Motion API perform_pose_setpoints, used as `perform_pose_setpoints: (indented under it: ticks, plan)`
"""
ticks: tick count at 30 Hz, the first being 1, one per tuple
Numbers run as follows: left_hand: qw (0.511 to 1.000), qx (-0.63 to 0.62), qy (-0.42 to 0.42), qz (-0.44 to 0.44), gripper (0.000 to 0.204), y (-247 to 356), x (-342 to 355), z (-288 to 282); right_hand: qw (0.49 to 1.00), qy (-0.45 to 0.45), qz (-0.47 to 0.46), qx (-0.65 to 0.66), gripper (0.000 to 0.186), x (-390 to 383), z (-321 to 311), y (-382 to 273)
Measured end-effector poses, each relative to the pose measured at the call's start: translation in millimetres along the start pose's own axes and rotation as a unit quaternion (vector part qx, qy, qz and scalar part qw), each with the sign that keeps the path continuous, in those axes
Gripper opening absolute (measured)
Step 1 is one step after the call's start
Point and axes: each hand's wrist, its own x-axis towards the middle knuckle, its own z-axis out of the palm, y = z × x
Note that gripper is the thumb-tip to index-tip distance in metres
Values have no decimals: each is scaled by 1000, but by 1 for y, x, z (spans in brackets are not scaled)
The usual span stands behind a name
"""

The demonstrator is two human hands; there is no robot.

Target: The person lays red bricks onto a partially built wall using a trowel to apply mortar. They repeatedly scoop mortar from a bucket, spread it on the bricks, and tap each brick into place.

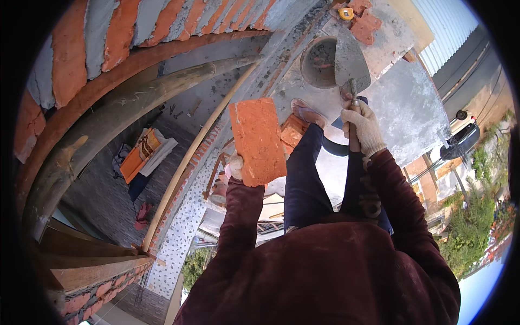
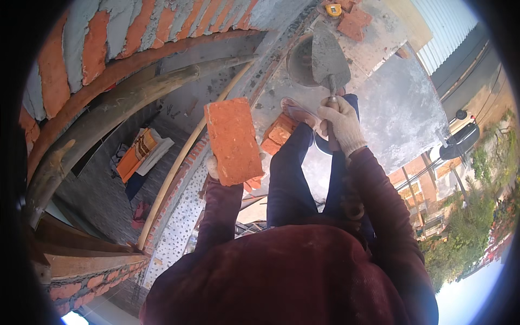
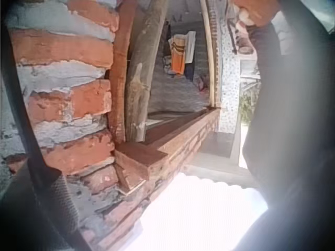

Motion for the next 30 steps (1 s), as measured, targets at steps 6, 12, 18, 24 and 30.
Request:
perform_pose_setpoints:
  ticks: [6,12,18,24,30]
  plan:
    - [981,151,-102,-65,110,55,-29,138,996,42,-59,-45,15,-77,8,-79]
    - [703,673,-180,146,116,133,-110,305,984,83,-138,-81,17,-130,0,-97]
    - [544,758,-152,326,112,197,-276,394,976,50,-204,-54,15,-160,5,-132]
    - [313,797,-23,517,122,313,-419,491,953,65,-277,-109,12,-163,27,-178]
    - [296,790,54,535,128,456,-434,534,940,57,-327,-81,12,-191,42,-189]
